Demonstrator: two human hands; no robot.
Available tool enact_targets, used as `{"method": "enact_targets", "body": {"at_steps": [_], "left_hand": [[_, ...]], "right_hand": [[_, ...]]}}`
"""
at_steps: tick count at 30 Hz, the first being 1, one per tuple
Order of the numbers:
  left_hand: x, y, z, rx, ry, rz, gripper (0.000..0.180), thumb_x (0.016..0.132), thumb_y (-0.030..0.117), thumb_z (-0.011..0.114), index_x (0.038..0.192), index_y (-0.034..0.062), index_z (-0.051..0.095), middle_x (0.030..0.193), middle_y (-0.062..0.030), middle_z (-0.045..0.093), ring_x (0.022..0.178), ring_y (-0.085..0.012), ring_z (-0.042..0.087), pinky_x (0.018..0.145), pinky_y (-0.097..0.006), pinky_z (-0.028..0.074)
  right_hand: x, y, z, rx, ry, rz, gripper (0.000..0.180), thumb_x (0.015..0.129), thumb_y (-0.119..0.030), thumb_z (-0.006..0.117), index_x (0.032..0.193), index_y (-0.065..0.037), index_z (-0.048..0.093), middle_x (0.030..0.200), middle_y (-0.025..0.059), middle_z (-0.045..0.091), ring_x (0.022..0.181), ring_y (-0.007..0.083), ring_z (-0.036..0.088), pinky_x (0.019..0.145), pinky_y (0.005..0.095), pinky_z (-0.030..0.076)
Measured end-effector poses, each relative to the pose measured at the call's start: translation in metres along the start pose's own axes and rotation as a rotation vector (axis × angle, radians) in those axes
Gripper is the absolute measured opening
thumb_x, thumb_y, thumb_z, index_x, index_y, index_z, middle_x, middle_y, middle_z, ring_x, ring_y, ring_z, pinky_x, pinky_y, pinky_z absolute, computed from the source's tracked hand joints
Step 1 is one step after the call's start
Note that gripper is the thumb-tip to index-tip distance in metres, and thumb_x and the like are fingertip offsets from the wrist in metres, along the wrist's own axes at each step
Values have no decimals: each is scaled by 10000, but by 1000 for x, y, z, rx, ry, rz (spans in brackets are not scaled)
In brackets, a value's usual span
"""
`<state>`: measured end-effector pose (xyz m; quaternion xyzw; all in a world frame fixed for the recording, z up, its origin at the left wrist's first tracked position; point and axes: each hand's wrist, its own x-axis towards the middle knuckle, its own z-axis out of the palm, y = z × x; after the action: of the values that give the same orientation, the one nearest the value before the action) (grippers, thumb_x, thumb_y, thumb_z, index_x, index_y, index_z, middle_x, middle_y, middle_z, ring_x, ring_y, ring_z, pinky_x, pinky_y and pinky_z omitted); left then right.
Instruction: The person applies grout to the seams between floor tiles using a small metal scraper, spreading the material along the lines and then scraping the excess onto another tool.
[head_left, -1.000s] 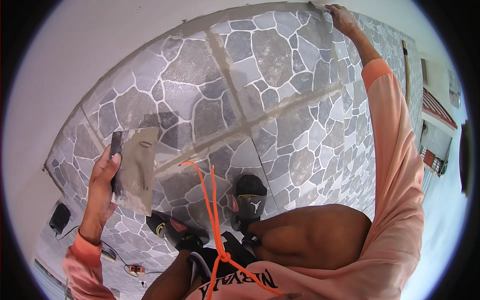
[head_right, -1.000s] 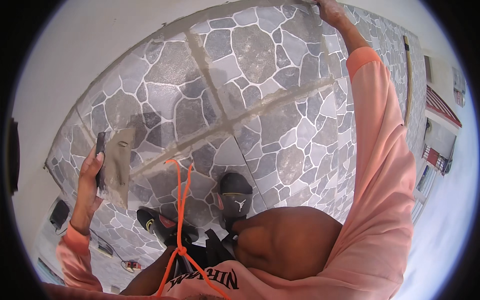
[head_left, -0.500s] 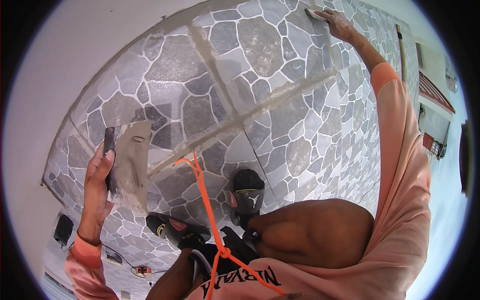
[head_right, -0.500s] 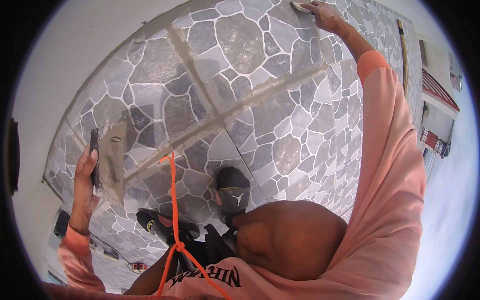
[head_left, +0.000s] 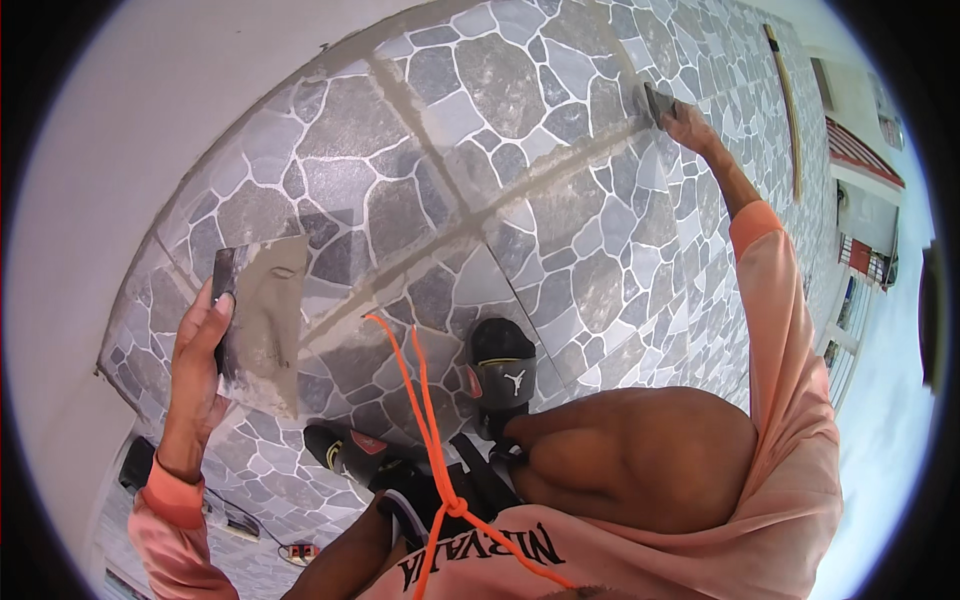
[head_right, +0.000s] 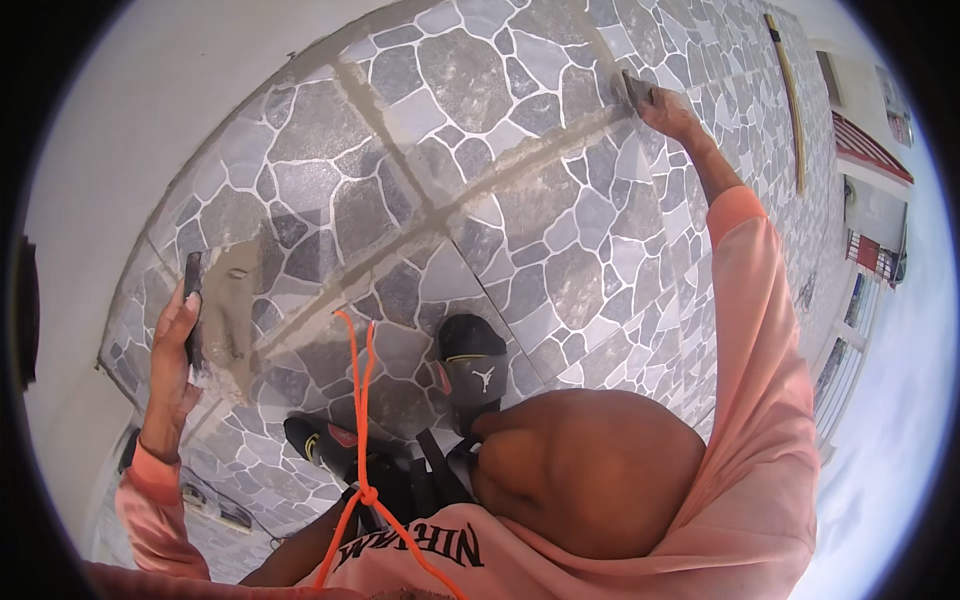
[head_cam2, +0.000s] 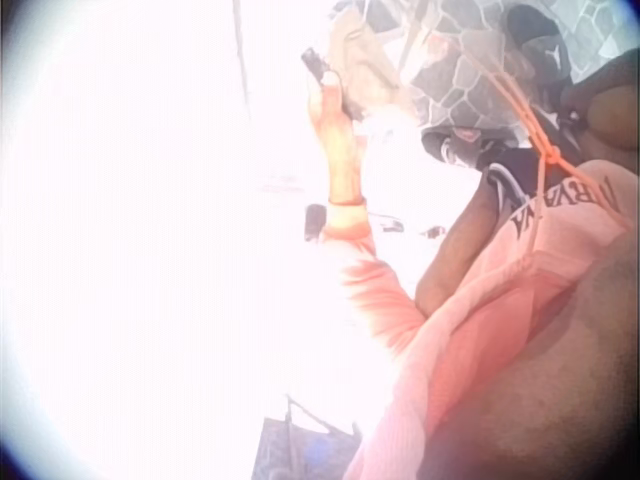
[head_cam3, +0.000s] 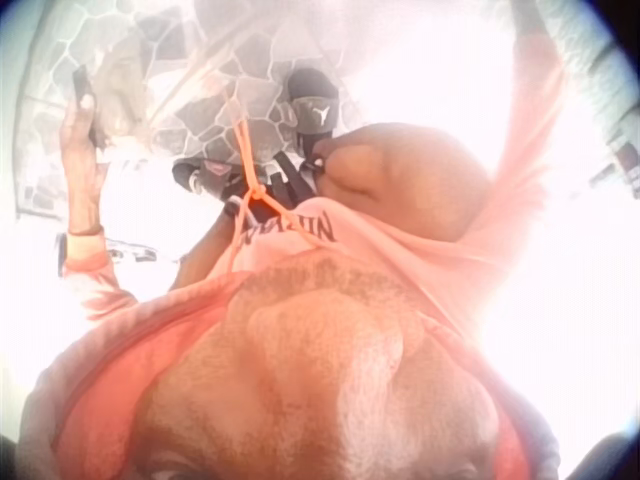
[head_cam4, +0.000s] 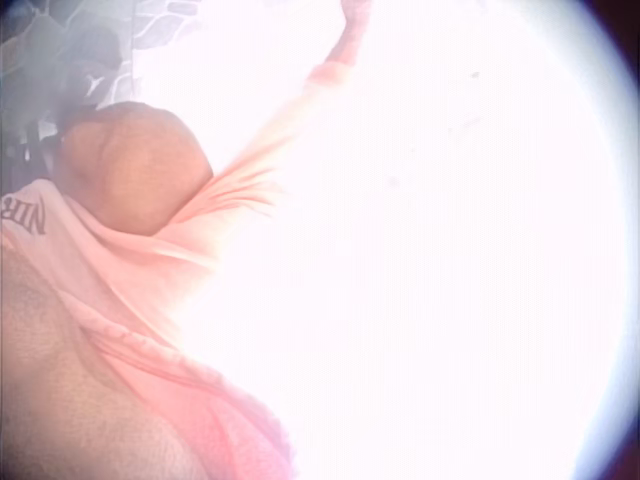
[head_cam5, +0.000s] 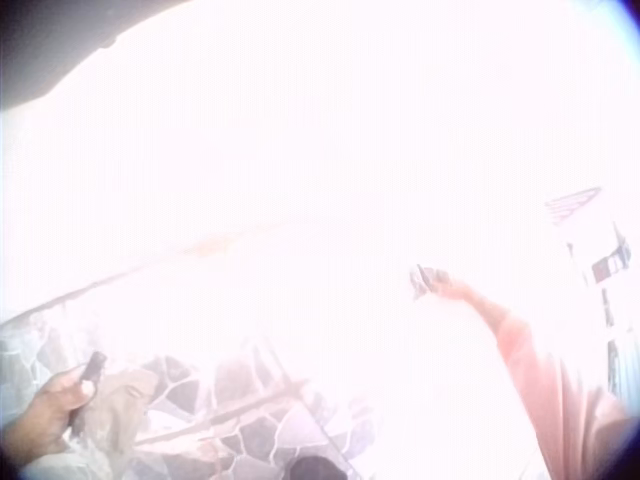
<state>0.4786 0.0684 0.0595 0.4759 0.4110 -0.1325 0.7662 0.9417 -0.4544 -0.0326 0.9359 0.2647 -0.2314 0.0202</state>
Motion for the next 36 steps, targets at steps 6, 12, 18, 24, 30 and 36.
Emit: {"method": "enact_targets", "body": {"at_steps": [6,12,18,24,30,36], "left_hand": [[-4,-4,-6,-31,23,14,491,964,213,535,1387,-1,406,1227,-85,579,1059,-133,583,907,-269,473],[-12,0,-10,-10,13,23,482,967,203,527,1391,8,407,1231,-86,583,1059,-140,591,903,-276,483],[-5,-6,-7,-20,35,-10,470,970,191,518,1392,16,409,1223,-85,593,1051,-148,603,888,-280,495],[-7,-3,-6,-27,36,4,486,961,194,540,1392,12,410,1232,-85,588,1060,-149,597,901,-284,487],[-6,-4,-4,11,24,18,489,961,201,540,1389,3,410,1245,-91,577,1071,-147,586,907,-284,479],[-9,-4,-11,4,-14,13,491,961,204,537,1390,4,408,1230,-87,581,1079,-145,576,910,-292,473]], "right_hand": [[39,-16,46,-385,192,75,382,843,-283,538,1022,54,563,970,301,632,871,452,623,756,456,500],[13,-52,-21,375,-36,322,407,807,-240,496,1011,106,566,940,304,639,855,466,624,822,485,489],[28,-18,16,-265,73,210,440,810,-332,523,963,71,614,798,179,642,814,273,658,657,369,545],[26,11,-29,391,-10,289,411,863,-310,539,1087,28,601,955,123,633,834,205,639,693,342,580],[38,1,1,-76,179,-159,354,867,-93,482,1198,-29,589,1116,250,600,1012,411,574,895,414,457],[4,-1,27,-149,167,-227,401,843,-13,465,1221,-68,587,1120,195,586,1020,384,576,882,426,466]]}}
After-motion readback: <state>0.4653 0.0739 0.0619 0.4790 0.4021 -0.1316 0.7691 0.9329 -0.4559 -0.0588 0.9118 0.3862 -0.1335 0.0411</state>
